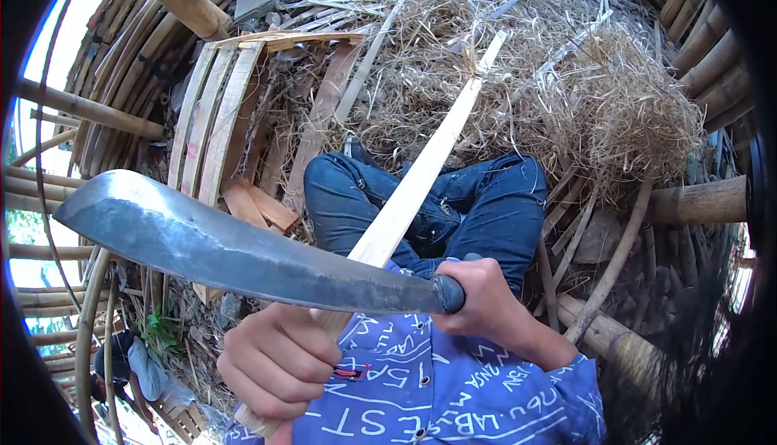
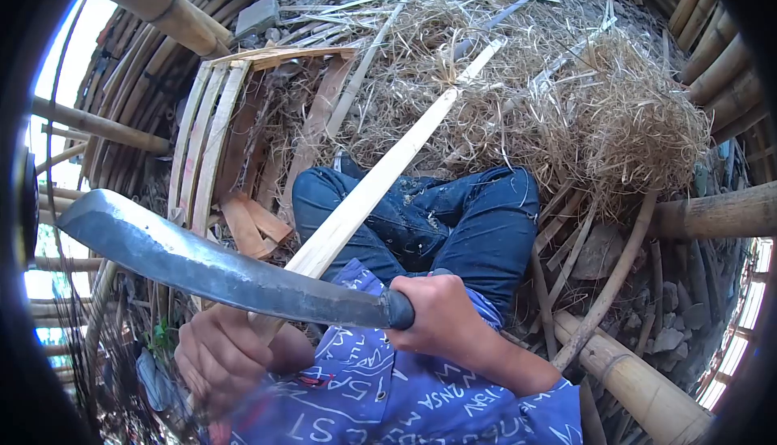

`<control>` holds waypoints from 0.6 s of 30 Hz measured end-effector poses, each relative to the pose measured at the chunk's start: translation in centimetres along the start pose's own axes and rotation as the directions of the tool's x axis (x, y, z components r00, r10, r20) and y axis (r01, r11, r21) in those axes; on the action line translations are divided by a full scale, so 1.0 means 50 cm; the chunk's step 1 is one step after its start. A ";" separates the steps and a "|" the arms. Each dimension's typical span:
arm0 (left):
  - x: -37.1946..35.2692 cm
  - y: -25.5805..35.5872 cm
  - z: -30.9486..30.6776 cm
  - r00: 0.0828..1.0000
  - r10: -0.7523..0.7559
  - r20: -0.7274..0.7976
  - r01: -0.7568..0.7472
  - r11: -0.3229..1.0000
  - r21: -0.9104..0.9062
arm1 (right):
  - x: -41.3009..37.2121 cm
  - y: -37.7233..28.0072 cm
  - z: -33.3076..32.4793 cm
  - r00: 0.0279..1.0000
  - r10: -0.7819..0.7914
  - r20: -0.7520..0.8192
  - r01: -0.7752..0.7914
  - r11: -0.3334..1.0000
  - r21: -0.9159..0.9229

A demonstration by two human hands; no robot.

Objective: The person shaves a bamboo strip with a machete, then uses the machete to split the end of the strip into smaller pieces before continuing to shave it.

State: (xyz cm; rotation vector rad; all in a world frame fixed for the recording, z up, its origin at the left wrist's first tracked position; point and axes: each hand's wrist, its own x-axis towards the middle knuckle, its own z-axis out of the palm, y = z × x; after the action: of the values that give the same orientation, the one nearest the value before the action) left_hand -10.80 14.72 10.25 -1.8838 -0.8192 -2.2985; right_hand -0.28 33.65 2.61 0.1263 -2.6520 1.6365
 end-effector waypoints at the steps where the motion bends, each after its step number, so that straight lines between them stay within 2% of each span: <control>1: -0.002 -0.002 0.001 1.000 -0.014 0.000 0.014 1.000 -0.012 | 0.000 0.004 0.001 1.000 -0.001 0.006 0.001 1.000 0.000; 4: -0.002 0.002 0.005 1.000 -0.021 -0.016 0.020 0.999 -0.030 | 0.001 0.033 0.004 0.998 0.062 -0.022 -0.062 0.998 -0.019; 6: 0.004 0.004 0.003 0.999 -0.010 -0.032 0.009 0.999 -0.040 | 0.002 0.053 0.005 0.991 0.071 -0.114 -0.076 0.996 -0.039; 7: 0.010 0.007 -0.004 1.000 -0.017 0.011 0.018 0.998 -0.058 | 0.002 0.063 0.000 0.977 0.188 -0.099 -0.192 0.981 -0.034; 8: 0.013 0.009 -0.009 0.998 -0.023 0.053 0.027 0.997 -0.073 | 0.000 0.078 -0.002 0.977 0.188 -0.101 -0.192 0.981 -0.038; 10: 0.009 0.007 -0.001 1.000 -0.003 0.021 0.004 0.998 -0.069 | -0.002 0.111 -0.003 0.940 0.299 -0.165 -0.314 0.947 -0.073; 12: 0.011 0.007 0.003 0.999 0.027 -0.040 -0.030 0.995 -0.099 | -0.002 0.145 -0.009 0.919 0.336 -0.208 -0.353 0.934 -0.050; 14: 0.013 0.004 0.003 0.999 0.022 -0.041 -0.027 0.991 -0.130 | -0.006 0.204 -0.020 0.845 0.458 -0.275 -0.490 0.869 -0.060; 18: 0.008 0.008 0.007 0.996 -0.026 -0.081 0.016 0.992 -0.122 | -0.004 0.281 -0.042 0.828 0.437 -0.351 -0.507 0.851 -0.138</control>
State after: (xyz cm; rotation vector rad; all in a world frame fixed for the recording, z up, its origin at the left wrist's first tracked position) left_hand -10.46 14.63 10.78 -1.8199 -0.7085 -2.4728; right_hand -1.25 41.80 -9.01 -0.7949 -2.7197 1.2773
